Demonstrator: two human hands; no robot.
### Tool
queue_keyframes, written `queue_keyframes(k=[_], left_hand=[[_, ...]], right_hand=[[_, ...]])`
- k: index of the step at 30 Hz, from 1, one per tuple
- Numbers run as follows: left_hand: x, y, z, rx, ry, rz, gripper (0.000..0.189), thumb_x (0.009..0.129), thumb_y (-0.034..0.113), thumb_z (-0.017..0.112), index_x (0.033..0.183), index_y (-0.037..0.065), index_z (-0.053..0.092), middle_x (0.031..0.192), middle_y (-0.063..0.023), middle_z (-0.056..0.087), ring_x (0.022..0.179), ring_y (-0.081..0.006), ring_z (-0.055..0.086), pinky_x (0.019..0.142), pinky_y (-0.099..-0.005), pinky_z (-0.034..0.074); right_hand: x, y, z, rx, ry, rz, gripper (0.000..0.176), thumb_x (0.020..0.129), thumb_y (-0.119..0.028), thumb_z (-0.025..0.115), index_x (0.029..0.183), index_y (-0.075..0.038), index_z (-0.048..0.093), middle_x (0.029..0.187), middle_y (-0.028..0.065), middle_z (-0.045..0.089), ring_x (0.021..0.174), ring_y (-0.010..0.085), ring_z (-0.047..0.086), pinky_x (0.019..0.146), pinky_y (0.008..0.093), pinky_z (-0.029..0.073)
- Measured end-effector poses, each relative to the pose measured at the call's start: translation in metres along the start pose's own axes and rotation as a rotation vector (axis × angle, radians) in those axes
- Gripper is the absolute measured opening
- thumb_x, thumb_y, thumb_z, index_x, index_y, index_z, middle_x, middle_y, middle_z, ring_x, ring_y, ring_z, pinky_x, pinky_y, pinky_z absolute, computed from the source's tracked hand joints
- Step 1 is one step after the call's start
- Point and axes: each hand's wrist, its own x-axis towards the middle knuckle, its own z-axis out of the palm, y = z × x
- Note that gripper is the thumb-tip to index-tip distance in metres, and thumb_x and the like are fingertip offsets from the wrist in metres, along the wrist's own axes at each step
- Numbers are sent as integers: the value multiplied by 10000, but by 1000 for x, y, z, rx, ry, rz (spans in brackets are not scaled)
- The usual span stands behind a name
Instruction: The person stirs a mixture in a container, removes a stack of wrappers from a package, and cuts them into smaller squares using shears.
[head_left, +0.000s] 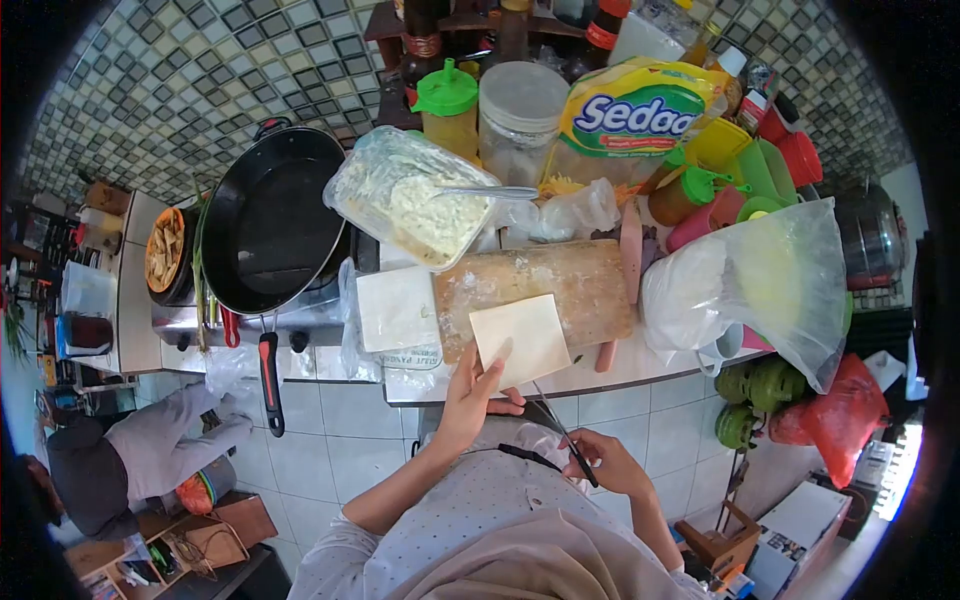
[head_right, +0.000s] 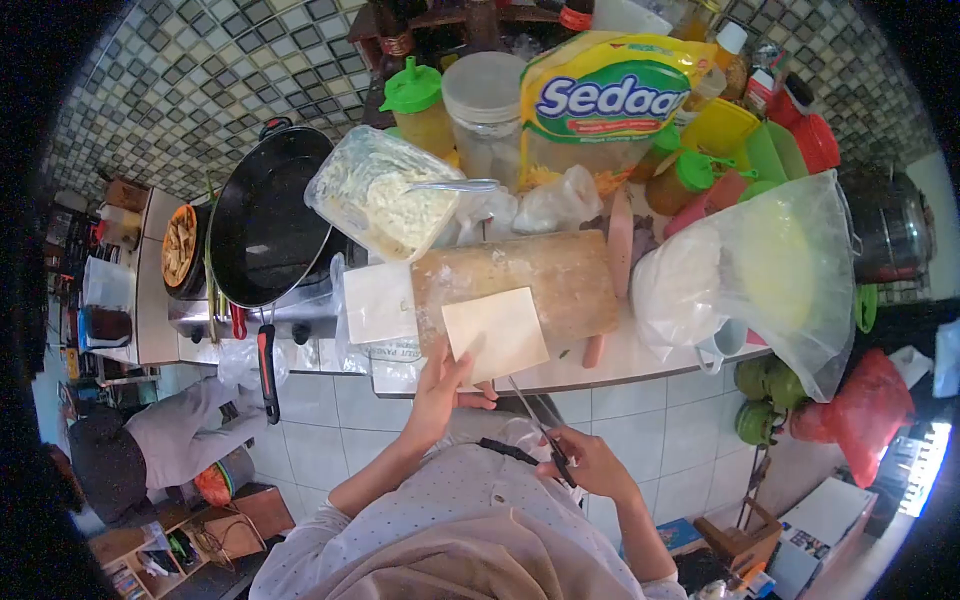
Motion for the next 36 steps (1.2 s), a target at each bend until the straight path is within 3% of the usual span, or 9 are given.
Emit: queue_keyframes(k=[6, 8, 11, 14, 20, 29, 36], left_hand=[[-15, -8, -10, 9, 37, -32, 434, 908, 211, 470, 1283, 24, 357, 1086, -124, 542, 724, -196, 618, 608, -307, 550], [-16, -11, -13, -27, 110, -47, 379, 897, 201, 507, 1205, -12, 448, 905, -86, 577, 689, -169, 618, 597, -273, 542], [-11, -23, -22, 3, 93, -31, 337, 891, 190, 520, 1143, -34, 502, 875, -87, 592, 673, -157, 614, 595, -259, 538], [-12, -28, -21, 34, 72, -76, 327, 887, 201, 529, 1115, -32, 523, 869, -86, 598, 659, -144, 609, 588, -249, 534], [-7, -46, -14, 15, 72, -111, 289, 865, 246, 566, 966, -25, 573, 834, -94, 610, 660, -136, 602, 595, -263, 530], [0, -62, -5, -65, 73, -28, 244, 840, 236, 611, 865, -6, 632, 808, -82, 636, 663, -97, 582, 615, -230, 513], [0, -64, -5, -81, 101, -45, 218, 844, 219, 603, 860, 4, 628, 781, -71, 627, 661, -118, 589, 612, -254, 513]], right_hand=[[9, -11, 12, 94, 43, -22, 388, 710, -306, 734, 976, -72, 576, 576, -15, 468, 538, 80, 413, 492, 246, 334], [13, 2, 18, 105, 51, -17, 371, 726, -306, 719, 982, -79, 577, 583, -16, 476, 546, 73, 426, 496, 240, 341], [17, 20, 22, 128, 84, -46, 368, 728, -261, 725, 991, -55, 571, 590, -17, 492, 562, 59, 448, 506, 217, 356], [17, 7, 28, 332, 105, -53, 354, 723, -195, 734, 988, -27, 571, 594, -17, 505, 565, 50, 467, 512, 196, 367], [20, 15, 33, 257, 169, -106, 319, 719, -155, 738, 964, -23, 583, 595, -23, 510, 557, 26, 462, 490, 184, 355], [24, 14, 25, 292, 142, -115, 308, 708, -135, 745, 949, -27, 587, 599, -58, 432, 535, 19, 377, 477, 176, 304], [26, 15, 20, 335, 130, -80, 322, 699, -123, 750, 960, -23, 589, 617, -61, 442, 544, 19, 380, 482, 173, 311]])
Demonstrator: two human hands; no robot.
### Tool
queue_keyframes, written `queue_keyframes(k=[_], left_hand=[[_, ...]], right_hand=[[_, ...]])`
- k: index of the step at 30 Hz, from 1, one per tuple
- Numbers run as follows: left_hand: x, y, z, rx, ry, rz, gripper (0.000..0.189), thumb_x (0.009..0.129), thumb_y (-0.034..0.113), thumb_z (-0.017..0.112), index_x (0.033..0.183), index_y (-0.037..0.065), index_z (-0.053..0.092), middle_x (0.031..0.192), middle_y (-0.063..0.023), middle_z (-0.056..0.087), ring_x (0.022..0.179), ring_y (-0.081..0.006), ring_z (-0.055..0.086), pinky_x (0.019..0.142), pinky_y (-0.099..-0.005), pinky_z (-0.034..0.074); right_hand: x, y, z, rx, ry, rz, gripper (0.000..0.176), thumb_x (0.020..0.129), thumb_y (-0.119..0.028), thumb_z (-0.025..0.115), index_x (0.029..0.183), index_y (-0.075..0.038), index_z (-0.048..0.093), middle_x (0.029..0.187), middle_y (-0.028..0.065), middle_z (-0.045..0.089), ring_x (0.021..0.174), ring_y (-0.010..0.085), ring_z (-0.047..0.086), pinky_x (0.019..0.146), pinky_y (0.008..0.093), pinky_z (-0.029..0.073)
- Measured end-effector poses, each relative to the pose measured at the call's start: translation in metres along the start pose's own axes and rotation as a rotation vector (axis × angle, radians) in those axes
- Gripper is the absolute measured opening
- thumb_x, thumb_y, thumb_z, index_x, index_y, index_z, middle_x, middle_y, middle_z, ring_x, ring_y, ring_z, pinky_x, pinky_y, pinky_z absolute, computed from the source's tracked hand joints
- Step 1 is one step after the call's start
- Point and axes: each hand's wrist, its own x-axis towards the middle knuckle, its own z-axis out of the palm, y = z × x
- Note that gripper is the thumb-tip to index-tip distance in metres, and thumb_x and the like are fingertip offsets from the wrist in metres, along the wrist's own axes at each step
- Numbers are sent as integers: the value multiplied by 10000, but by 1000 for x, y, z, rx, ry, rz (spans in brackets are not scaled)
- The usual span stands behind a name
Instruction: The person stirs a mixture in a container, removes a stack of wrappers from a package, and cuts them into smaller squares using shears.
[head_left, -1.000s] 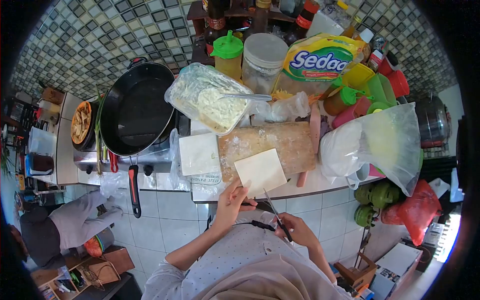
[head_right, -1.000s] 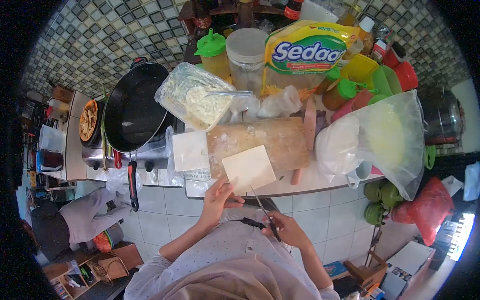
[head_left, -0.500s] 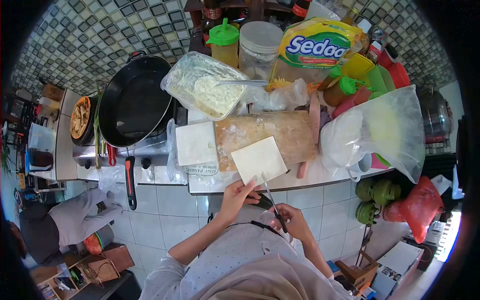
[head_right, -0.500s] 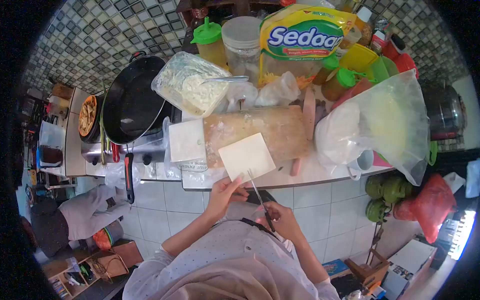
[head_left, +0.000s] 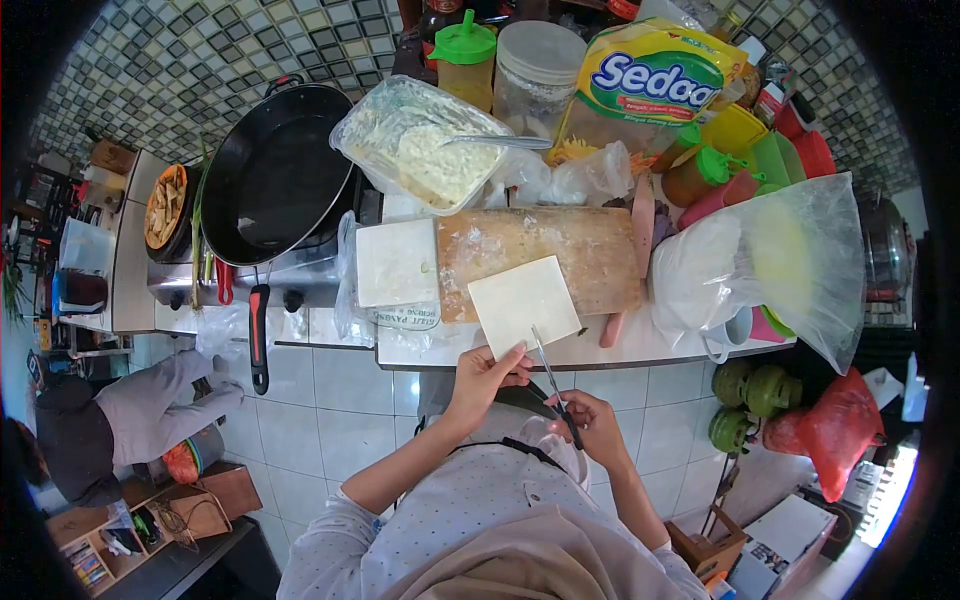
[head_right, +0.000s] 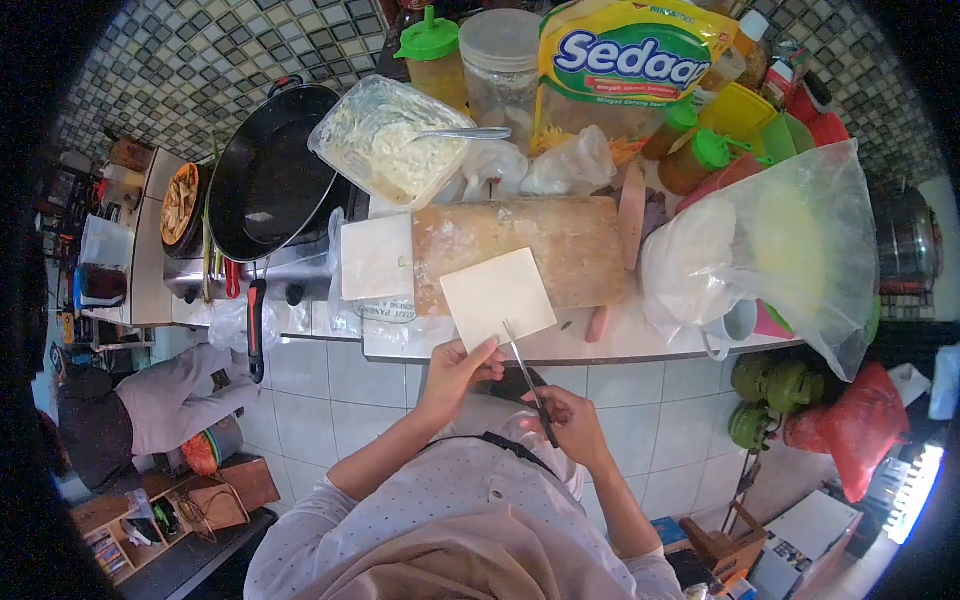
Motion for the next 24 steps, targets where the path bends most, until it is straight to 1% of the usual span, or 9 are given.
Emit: queue_keyframes(k=[3, 5, 9, 11, 17, 20, 24], left_hand=[[0, 1, 1, 3, 4, 13, 222, 845, 220, 602, 858, 0, 628, 778, -73, 627, 664, -119, 591, 614, -253, 514], [1, 0, 1, 7, 7, 10, 246, 836, 227, 616, 867, -16, 632, 798, -93, 639, 663, -115, 597, 615, -234, 515], [1, 2, 2, 24, 9, 10, 246, 837, 223, 615, 873, -20, 632, 800, -98, 640, 663, -117, 599, 612, -236, 516], [1, 4, 2, 30, -2, 17, 241, 836, 218, 615, 879, -18, 633, 801, -100, 640, 666, -116, 600, 610, -237, 518], [2, 5, 1, 34, -9, 3, 242, 838, 218, 614, 884, -20, 630, 801, -99, 639, 680, -114, 601, 616, -238, 519], [2, 6, 0, 37, -10, -8, 242, 840, 216, 611, 885, -21, 629, 803, -98, 639, 683, -113, 601, 617, -236, 519], [3, 6, -1, 23, -20, -9, 238, 842, 213, 609, 881, -21, 630, 802, -97, 639, 679, -110, 601, 614, -234, 518]], right_hand=[[2, 5, -1, -36, 10, -4, 333, 694, -117, 752, 968, -18, 590, 624, -61, 446, 551, 17, 387, 486, 170, 314], [2, 8, 0, 50, 3, -31, 333, 696, -115, 750, 971, -17, 590, 626, -62, 448, 555, 16, 388, 490, 166, 316], [2, 3, 1, 63, -3, -4, 337, 696, -115, 750, 976, -18, 589, 623, -64, 447, 557, 15, 388, 492, 166, 314], [2, 5, 1, 47, 10, -28, 337, 699, -121, 748, 978, -18, 590, 615, -67, 430, 551, 16, 375, 484, 169, 301], [4, 9, -3, 4, 13, 1, 349, 689, -155, 761, 968, -21, 599, 610, -70, 404, 549, 18, 363, 479, 175, 291], [5, 8, -4, -41, 15, 11, 355, 681, -159, 767, 967, -26, 604, 609, -70, 410, 550, 18, 361, 476, 177, 289], [6, 0, -3, -8, 12, 5, 358, 679, -153, 767, 975, -31, 606, 616, -68, 427, 552, 17, 368, 481, 173, 298]])
